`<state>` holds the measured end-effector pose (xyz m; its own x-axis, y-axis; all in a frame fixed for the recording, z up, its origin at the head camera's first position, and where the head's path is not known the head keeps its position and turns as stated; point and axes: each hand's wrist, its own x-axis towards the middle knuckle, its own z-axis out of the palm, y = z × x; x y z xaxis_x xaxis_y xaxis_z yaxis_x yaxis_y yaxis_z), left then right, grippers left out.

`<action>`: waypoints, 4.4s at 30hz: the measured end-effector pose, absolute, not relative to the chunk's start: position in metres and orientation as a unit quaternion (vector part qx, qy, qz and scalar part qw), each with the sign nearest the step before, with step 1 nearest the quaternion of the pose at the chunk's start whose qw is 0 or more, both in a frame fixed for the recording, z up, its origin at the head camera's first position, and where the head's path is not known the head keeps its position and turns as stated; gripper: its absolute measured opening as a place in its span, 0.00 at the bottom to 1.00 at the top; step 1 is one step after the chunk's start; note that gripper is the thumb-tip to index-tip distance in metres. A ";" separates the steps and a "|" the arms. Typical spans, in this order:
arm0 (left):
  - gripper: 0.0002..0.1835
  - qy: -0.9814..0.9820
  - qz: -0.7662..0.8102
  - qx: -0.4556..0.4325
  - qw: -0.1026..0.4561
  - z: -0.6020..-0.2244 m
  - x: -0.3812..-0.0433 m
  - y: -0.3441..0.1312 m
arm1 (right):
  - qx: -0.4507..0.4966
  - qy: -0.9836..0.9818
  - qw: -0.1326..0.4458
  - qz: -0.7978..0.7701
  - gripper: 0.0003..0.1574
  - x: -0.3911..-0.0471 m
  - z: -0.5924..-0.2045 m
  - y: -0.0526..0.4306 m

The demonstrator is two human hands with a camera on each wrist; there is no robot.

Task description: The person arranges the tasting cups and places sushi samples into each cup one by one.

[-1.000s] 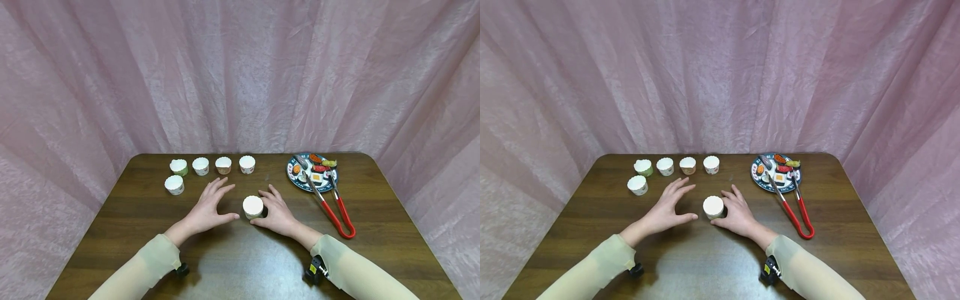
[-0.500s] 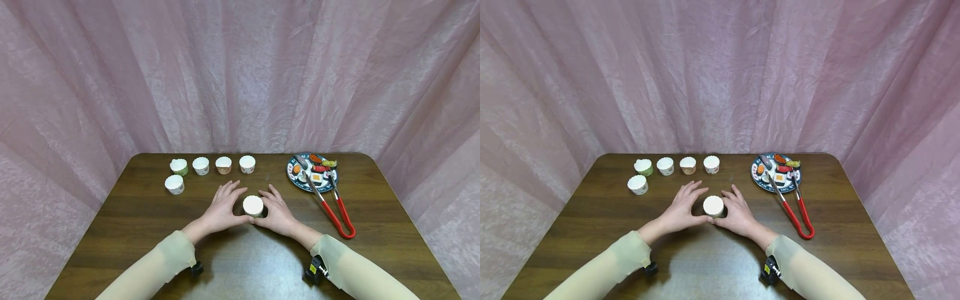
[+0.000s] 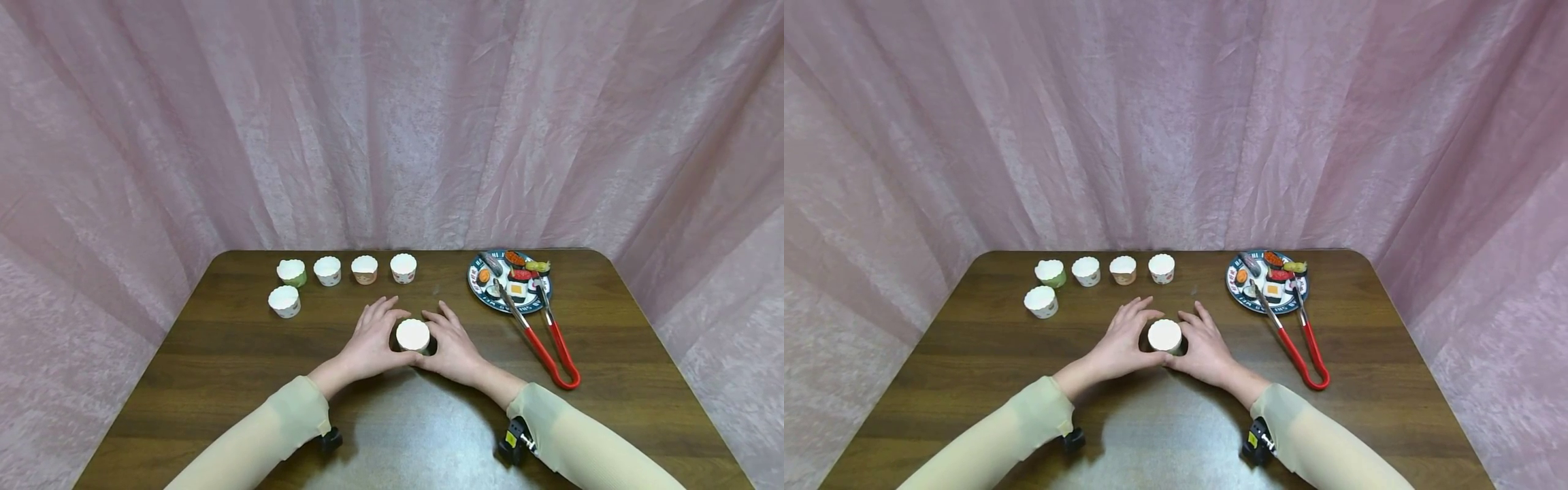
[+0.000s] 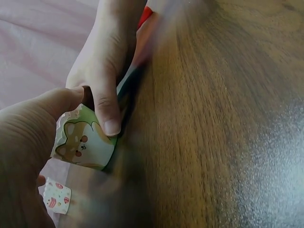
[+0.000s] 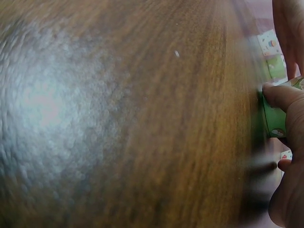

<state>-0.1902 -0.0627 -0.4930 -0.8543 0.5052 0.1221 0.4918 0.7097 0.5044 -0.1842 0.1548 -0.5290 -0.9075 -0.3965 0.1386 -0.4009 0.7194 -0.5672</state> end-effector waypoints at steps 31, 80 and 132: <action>0.36 0.924 0.271 0.270 0.010 -0.496 -0.194 -0.059 | 0.213 -0.928 0.005 0.305 0.36 -0.185 -0.530 0.154; 0.38 0.914 0.290 0.283 0.022 -0.487 -0.196 -0.065 | 0.239 -0.890 0.006 0.389 0.46 -0.183 -0.528 0.166; 0.32 0.902 0.319 0.290 -0.013 -0.480 -0.196 -0.067 | 0.244 -0.877 0.022 0.412 0.37 -0.184 -0.527 0.164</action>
